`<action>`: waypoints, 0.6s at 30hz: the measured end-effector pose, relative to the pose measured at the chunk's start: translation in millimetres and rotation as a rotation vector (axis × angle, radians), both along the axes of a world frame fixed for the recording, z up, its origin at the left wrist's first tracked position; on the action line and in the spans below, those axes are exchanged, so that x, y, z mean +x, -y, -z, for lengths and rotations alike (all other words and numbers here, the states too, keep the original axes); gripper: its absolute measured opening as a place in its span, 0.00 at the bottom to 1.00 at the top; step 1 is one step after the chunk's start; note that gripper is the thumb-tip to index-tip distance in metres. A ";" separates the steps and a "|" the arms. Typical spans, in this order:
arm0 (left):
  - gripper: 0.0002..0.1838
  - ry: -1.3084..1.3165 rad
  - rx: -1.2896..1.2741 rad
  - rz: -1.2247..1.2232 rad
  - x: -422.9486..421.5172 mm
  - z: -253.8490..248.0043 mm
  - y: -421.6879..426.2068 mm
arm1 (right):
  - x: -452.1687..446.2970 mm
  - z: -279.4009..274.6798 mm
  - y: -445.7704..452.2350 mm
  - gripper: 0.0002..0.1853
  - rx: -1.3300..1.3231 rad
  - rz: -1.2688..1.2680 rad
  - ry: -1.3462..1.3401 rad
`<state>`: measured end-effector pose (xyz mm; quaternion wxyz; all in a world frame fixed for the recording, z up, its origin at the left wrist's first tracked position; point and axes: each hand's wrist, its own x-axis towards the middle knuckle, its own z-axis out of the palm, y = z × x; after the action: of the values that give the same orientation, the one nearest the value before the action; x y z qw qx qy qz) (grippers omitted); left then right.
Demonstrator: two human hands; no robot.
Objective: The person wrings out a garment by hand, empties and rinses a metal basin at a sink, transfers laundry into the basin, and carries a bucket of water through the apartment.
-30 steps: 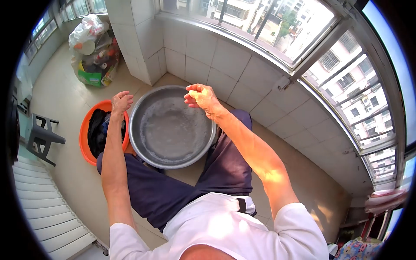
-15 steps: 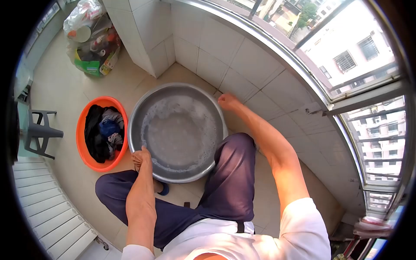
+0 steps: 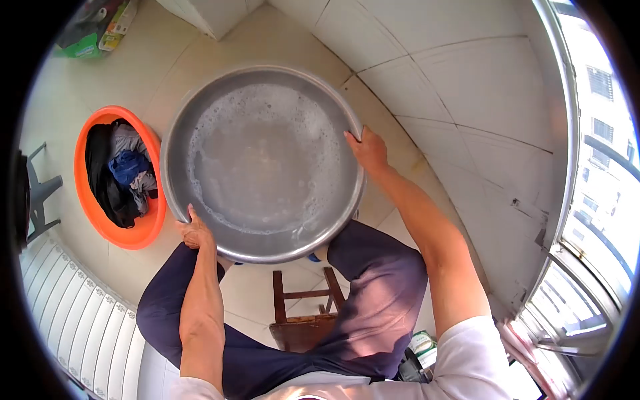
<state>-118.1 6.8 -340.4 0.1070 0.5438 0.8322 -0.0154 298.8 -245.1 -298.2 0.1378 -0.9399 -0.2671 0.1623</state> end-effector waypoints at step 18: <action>0.24 0.461 0.024 0.486 -7.9 -44.1 -43.6 | -8.8 -4.1 -0.4 0.25 0.123 0.178 0.056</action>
<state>-126.1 50.3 -296.3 0.2793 0.7167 0.6323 0.0927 289.9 -244.7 -294.2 0.2015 -0.9538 -0.1957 0.1066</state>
